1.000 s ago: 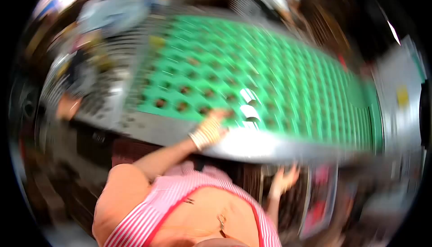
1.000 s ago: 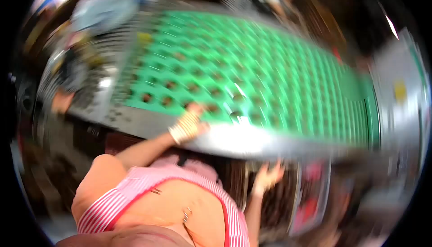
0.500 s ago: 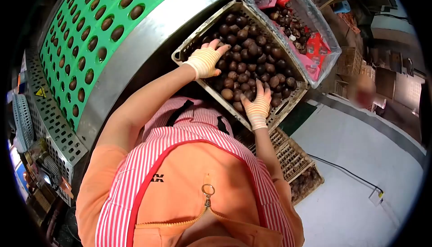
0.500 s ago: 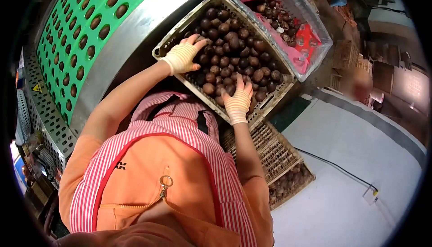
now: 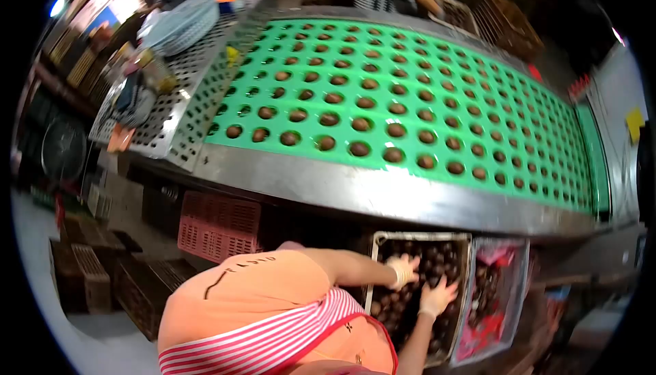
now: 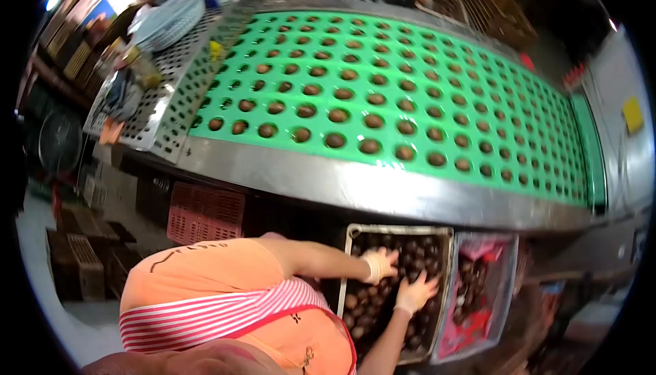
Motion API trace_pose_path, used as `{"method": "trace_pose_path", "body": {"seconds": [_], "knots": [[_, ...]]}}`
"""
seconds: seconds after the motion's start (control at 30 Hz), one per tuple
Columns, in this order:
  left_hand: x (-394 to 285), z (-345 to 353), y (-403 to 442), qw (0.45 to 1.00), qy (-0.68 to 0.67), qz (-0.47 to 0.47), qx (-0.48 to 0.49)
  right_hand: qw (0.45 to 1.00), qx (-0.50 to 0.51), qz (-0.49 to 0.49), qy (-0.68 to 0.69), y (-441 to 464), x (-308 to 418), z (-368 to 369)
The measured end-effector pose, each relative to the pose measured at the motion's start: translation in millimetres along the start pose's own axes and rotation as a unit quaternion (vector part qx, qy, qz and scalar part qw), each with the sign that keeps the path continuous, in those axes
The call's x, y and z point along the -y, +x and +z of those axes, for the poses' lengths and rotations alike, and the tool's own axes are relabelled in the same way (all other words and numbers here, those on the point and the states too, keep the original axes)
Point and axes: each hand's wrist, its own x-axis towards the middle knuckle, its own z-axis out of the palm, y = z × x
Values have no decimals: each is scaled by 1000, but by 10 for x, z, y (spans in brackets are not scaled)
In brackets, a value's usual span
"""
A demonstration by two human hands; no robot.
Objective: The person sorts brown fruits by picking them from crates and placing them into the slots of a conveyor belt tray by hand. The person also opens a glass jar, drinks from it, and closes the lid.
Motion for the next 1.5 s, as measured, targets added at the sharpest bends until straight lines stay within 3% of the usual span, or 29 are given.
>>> {"method": "trace_pose_path", "body": {"seconds": [0.13, 0.3, 0.47, 0.6, 0.7, 0.83, 0.9, 1.03, 1.13, 1.17, 1.23, 1.27, 1.3, 1.33, 1.37, 1.43, 1.47, 1.5], "knots": [[-26, -76, 40, 996, -51, -10, 73, 990, 95, 99, -11, 54, 193, -172], [-89, 97, -32, 999, -10, -12, 44, 985, 136, 107, -14, 174, 170, -88], [42, 54, -88, 993, 53, 90, 55, 987, 143, 63, 26, 27, 119, -26], [38, 240, -48, 996, 7, 36, 75, 978, 126, 52, 158, -71, 1, 218], [-71, 476, 107, 959, -232, -161, -23, 970, 139, 38, 195, -15, -25, 294], [-68, 574, 296, 998, 45, -11, 40, 981, 124, 34, 143, -220, 109, 182], [-16, 656, 190, 996, 65, -9, -62, 979, 121, 14, 164, -192, -36, 294], [40, 769, 306, 992, 104, -5, -70, 971, 134, 40, 196, -62, -157, 461], [65, 362, 154, 998, 48, -25, 24, 956, 177, 36, 233, -78, -409, 557], [76, 322, 123, 997, 32, -46, 58, 967, 140, 27, 213, -218, -338, 442], [229, 546, 339, 980, -161, -120, -17, 926, 239, 37, 289, -139, -517, 513], [271, 311, 95, 999, 20, 37, 0, 885, 285, 67, 362, -122, -443, 496], [284, -29, -193, 992, -33, 121, -10, 835, 327, 98, 431, -128, -385, 460], [265, -154, -230, 985, -105, 139, -7, 832, 327, 80, 441, -34, -440, 586], [238, -231, -208, 972, -178, 155, -6, 827, 336, 156, 424, -11, -347, 545], [377, -327, -220, 925, -299, 221, -79, 880, 284, 84, 371, 151, -683, 1016], [454, -484, -426, 881, -387, 232, -138, 857, 287, 37, 426, 69, -548, 859], [601, -560, -520, 823, -521, 213, -76, 876, 272, 36, 398, 7, -490, 835]]}}
